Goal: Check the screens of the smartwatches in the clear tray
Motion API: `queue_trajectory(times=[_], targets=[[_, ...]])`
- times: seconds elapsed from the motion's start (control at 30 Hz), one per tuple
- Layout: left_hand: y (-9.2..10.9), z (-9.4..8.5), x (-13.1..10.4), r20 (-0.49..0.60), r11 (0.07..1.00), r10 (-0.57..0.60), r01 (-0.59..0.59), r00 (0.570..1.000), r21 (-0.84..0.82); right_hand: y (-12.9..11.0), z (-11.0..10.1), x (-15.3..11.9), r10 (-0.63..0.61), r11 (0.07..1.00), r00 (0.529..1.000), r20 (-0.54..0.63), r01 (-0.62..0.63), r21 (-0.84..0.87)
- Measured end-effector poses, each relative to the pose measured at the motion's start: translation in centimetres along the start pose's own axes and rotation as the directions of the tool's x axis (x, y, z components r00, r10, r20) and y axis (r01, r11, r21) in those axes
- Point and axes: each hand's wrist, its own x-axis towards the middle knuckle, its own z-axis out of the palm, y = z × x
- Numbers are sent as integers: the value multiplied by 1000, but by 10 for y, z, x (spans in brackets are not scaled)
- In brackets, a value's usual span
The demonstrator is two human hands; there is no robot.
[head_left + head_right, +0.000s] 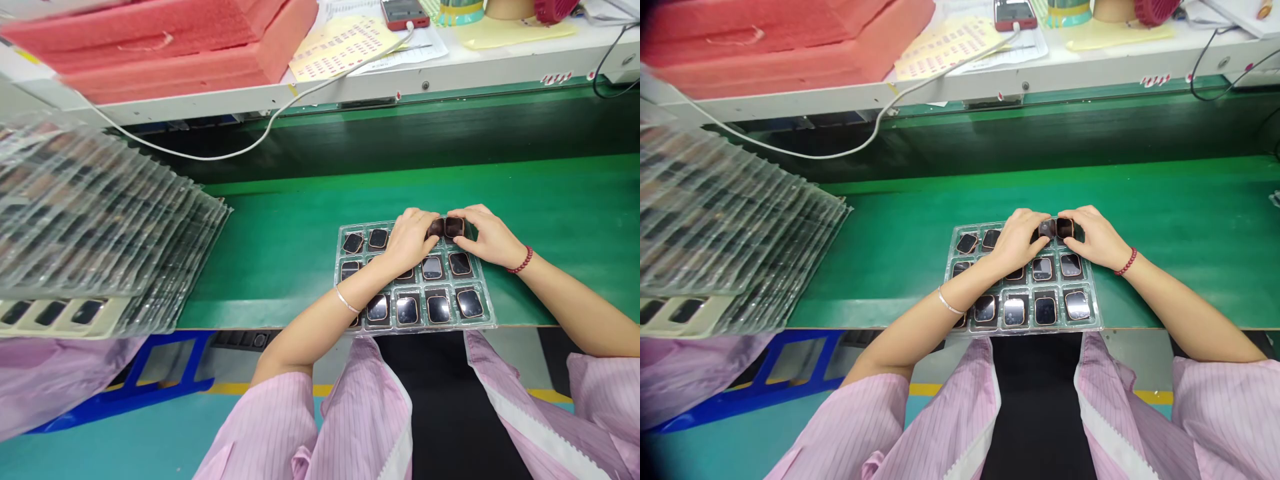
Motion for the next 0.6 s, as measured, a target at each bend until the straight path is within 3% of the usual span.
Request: queue_trajectory(times=[0.07,0.17,0.3,0.37,0.47,0.6], targets=[[-1,-2,2,22,993,-27,24,999,118,8,0,2,-36,991,997,65,45,-129],[-4,-15,1,92,985,-98,83,991,150,21,-1,3,-13,980,990,142,40,-192],[-7,-64,-28,69,976,-11,-5,998,218,22,-8,1,-63,974,993,100,84,-212],[-13,-92,-55,99,965,6,-31,995,260,11,-12,1,-106,969,993,46,113,-218],[-28,-120,-96,166,948,-102,45,981,315,-18,-6,7,-180,962,981,70,190,-195],[-47,-122,-125,153,908,-236,161,960,388,-70,31,25,-328,909,910,254,377,-176]])
